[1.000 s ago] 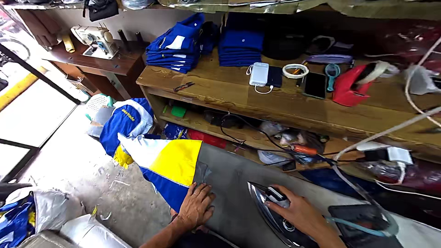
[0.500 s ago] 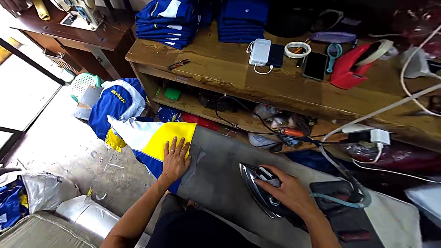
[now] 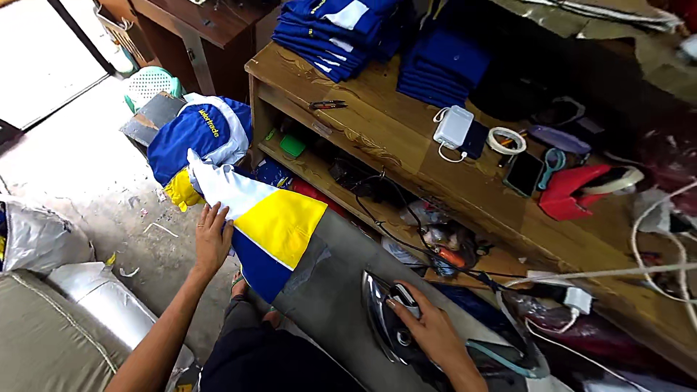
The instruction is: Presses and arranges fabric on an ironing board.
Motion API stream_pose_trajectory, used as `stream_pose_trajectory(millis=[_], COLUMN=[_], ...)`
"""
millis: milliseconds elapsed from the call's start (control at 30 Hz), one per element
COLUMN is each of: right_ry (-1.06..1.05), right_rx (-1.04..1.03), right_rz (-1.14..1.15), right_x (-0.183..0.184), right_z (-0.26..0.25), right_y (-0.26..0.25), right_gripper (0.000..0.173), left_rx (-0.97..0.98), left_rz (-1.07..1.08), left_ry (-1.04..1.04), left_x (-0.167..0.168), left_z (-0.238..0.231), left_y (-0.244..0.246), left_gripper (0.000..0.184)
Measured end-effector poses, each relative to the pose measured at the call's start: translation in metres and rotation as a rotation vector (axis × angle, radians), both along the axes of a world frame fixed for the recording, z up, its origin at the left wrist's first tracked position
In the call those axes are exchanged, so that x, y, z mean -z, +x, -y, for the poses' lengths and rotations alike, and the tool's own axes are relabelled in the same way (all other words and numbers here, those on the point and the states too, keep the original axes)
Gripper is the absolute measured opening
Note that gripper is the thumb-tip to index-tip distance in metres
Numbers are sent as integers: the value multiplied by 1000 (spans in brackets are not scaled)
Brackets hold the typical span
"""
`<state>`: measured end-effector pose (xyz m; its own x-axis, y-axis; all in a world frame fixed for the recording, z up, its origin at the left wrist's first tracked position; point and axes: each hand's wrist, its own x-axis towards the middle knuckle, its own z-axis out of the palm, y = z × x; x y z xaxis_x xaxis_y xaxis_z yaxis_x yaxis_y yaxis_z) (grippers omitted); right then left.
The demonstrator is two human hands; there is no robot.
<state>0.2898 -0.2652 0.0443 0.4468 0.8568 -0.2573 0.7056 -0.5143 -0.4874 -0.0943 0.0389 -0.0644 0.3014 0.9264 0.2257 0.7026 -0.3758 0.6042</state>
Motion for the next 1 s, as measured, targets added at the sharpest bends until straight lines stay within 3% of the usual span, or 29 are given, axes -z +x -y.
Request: stream_pose_trajectory(millis=[233,333,467,633,800,867,1000], right_ry=[-24,-121,-188,-278,-324,-291,-193], right_rx=[-401,-553,-666,-895,-992,-919,-549], right_rz=[-63,-30,65,110,31,-18,-114], right_x=[-46,-41,-24,-29,-38,-42,-44], right_z=[-162,-231,-286,-287,-259,-240,-194], right_y=[-62,-94,-129,-151,-135,-118,-79], right_gripper=[58,59,46,45,48,50,49], left_rx=[52,97,180,227,232,219,122], left_rz=[5,-109,-270,-298,-301,-297,-146], left_ry=[24,-29,-79,-93,-101,-122,-17], left_x=[15,22,38,40,39,30,13], left_z=[-8,-25,-53,-60,-62,-62,-49], left_y=[11,7,-15,-25,-24,-22,-4], left_gripper=[46,52,55,55,55,55,47])
